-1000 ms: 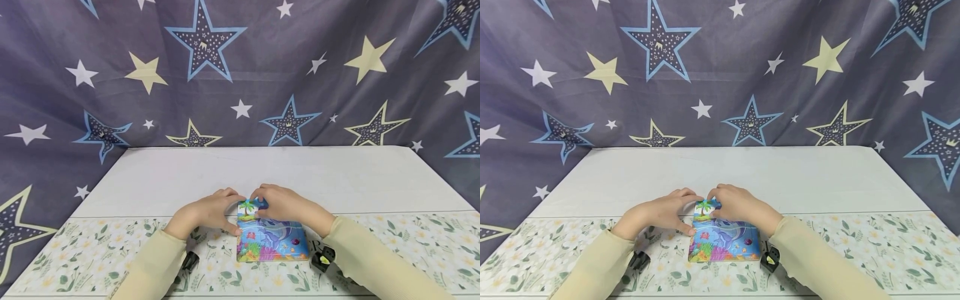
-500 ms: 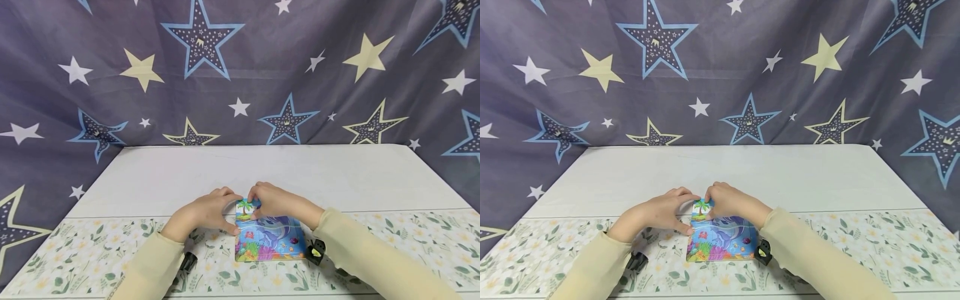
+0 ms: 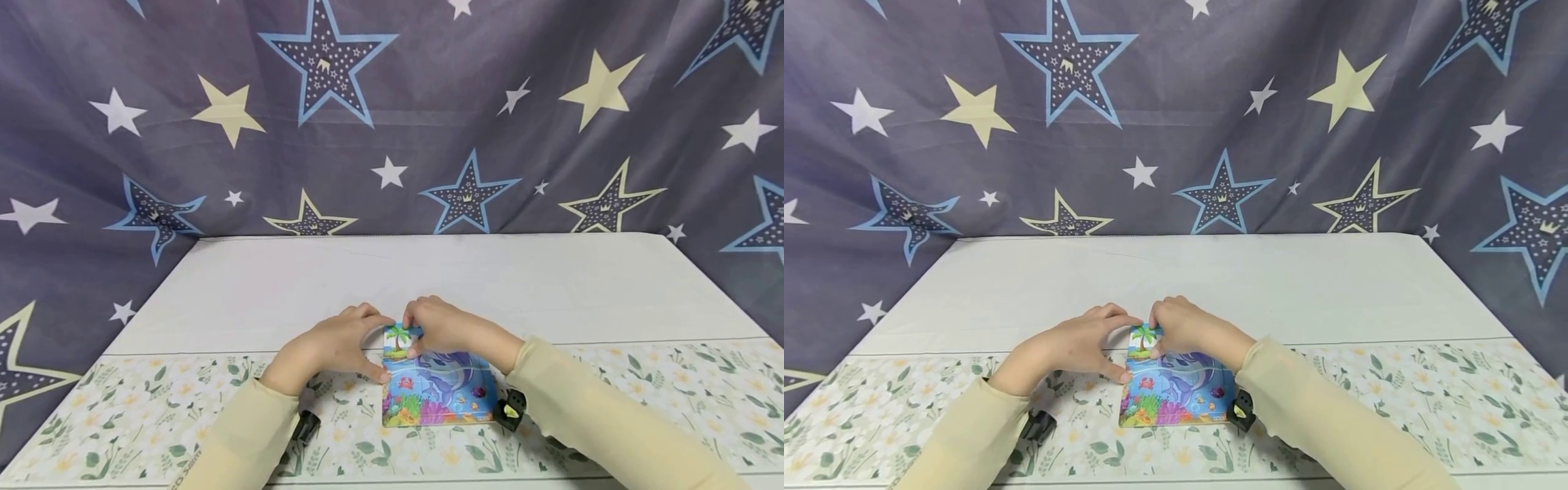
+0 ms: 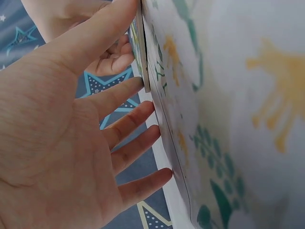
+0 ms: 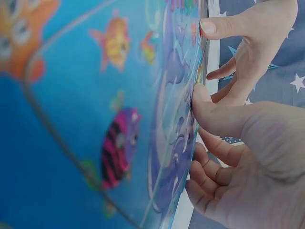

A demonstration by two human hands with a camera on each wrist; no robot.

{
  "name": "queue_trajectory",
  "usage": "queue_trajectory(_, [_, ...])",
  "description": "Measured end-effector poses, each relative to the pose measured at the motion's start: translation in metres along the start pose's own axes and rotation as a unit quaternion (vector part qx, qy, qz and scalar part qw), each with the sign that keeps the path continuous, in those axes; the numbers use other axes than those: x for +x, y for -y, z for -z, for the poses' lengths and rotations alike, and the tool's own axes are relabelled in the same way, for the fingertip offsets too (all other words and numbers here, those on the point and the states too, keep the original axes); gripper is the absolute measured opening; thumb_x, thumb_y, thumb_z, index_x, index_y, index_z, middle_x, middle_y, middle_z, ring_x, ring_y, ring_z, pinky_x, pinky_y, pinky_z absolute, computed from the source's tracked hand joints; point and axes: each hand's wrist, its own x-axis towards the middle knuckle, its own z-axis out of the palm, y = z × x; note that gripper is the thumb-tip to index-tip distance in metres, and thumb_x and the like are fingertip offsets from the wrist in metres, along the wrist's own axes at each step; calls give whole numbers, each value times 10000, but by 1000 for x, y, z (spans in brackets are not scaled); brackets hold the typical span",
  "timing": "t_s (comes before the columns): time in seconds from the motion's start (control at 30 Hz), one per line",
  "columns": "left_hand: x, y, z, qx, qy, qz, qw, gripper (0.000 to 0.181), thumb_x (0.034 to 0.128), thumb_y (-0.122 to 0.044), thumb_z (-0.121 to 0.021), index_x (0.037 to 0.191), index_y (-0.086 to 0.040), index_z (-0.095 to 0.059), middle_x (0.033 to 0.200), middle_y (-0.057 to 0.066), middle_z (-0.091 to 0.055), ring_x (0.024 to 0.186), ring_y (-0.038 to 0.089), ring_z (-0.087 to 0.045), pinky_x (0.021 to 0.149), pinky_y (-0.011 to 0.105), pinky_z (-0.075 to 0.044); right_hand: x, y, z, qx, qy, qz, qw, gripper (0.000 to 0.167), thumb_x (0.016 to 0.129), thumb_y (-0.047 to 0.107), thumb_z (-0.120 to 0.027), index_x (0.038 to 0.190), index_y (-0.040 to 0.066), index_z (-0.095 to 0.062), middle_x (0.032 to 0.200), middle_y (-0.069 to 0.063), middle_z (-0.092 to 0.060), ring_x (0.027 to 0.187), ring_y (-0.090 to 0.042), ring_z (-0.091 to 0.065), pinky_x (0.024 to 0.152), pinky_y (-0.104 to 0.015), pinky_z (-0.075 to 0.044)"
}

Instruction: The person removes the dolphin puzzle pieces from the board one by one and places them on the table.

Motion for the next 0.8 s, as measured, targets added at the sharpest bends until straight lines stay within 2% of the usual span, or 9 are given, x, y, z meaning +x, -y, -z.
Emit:
queue_trajectory(0.17, [-1,-1,0,-10,-21,35,10000,891,737,-506,-848,1481,-182,-478,1407,22,-453,1328,253,-409,1049,501,-407,0,1,-1,13,-48,-59,10000,336,806,213,-840,1050,82,-648,954,-18,-583,953,-205,-519,874,-382,-477])
queue_trajectory(0.43, [0,0,-1,-77,-3,22,10000,889,740,-500,-848,1484,-188,-474,1403,23,-449,1315,245,-413,1037,504,-413,0,1,-3,52,-50,-166,9998,402,809,215,-836,1144,61,-675,998,-26,-598,988,-209,-532,879,-376,-493])
queue_trajectory(0.8, [-1,0,-2,-68,47,82,9999,894,747,-500,-844,1494,-197,-459,1417,18,-436,1321,237,-404,1037,484,-416,-7,13,-3,97,-485,-416,9979,359,743,170,-882,1031,121,-674,978,-39,-545,954,-231,-520,864,-389,-490])
